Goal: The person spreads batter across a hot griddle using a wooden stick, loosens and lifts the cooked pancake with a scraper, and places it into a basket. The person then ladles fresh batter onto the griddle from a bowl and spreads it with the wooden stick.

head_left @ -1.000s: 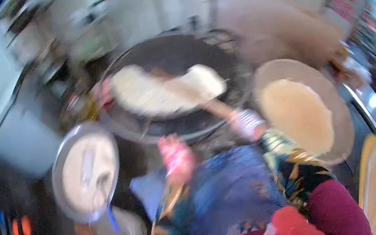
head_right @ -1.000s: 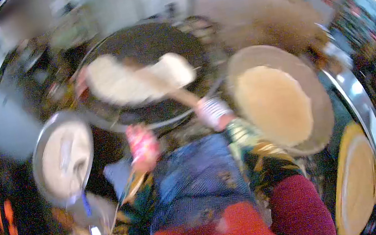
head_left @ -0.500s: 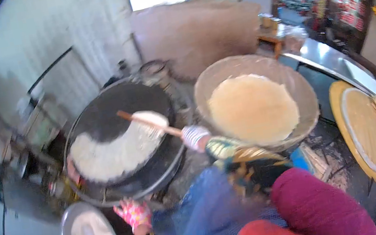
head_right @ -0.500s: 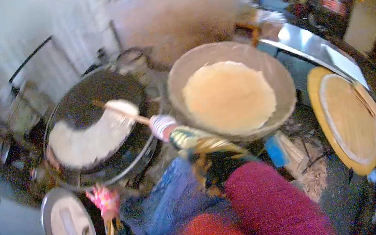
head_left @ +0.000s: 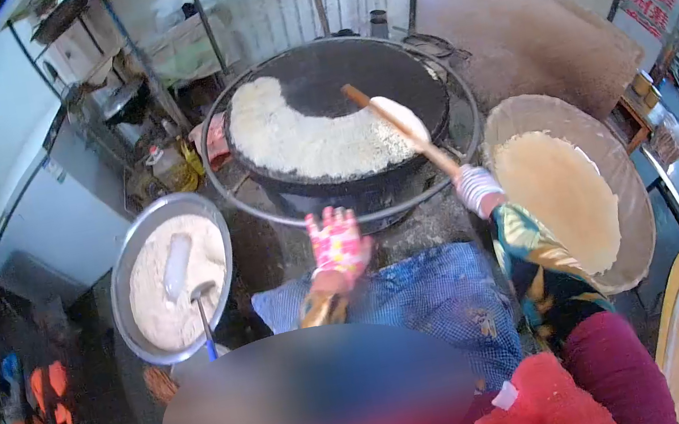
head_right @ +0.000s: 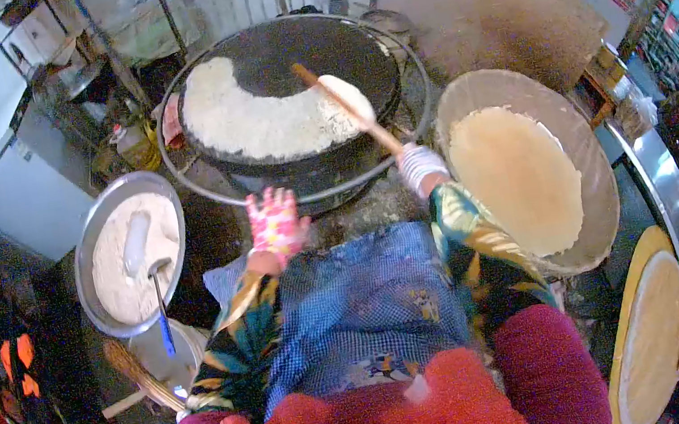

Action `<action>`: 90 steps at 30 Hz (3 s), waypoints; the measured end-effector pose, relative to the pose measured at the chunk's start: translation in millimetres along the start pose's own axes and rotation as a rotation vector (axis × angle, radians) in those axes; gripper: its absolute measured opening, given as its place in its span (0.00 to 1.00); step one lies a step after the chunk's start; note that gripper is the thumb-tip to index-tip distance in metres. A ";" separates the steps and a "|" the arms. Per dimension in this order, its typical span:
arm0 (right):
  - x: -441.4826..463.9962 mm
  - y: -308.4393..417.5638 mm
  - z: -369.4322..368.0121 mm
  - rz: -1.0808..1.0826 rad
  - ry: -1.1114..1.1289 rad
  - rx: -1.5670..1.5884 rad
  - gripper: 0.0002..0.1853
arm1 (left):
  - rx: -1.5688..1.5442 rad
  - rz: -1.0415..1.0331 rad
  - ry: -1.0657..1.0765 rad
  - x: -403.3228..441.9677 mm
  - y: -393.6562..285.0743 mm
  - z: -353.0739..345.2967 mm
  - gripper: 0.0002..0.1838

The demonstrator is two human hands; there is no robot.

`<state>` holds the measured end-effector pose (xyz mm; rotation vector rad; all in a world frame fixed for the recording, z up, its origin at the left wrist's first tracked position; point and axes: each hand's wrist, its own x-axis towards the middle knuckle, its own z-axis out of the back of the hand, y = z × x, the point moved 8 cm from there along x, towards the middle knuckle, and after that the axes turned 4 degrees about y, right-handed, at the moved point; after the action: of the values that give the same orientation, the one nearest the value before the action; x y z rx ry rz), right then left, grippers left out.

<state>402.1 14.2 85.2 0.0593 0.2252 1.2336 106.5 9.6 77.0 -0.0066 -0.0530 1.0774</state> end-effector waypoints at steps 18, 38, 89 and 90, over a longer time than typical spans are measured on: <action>-9.9 25.3 -11.4 0.116 -0.045 -0.145 0.16 | 0.180 0.123 -0.013 5.0 26.5 -36.1 0.28; 11.0 8.8 -20.2 0.132 -0.085 -0.049 0.17 | -0.010 0.053 -0.036 0.2 -5.0 1.7 0.30; 0.5 6.3 1.3 -0.004 -0.096 0.204 0.15 | 0.139 -0.054 -0.067 6.8 11.2 -24.1 0.31; -4.7 15.8 17.6 -0.032 -0.102 0.223 0.16 | 0.151 -0.083 -0.074 5.7 8.4 -20.7 0.31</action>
<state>389.6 16.4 105.6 0.3099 0.2727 1.1660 102.7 19.0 56.3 0.1705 -0.0378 0.9968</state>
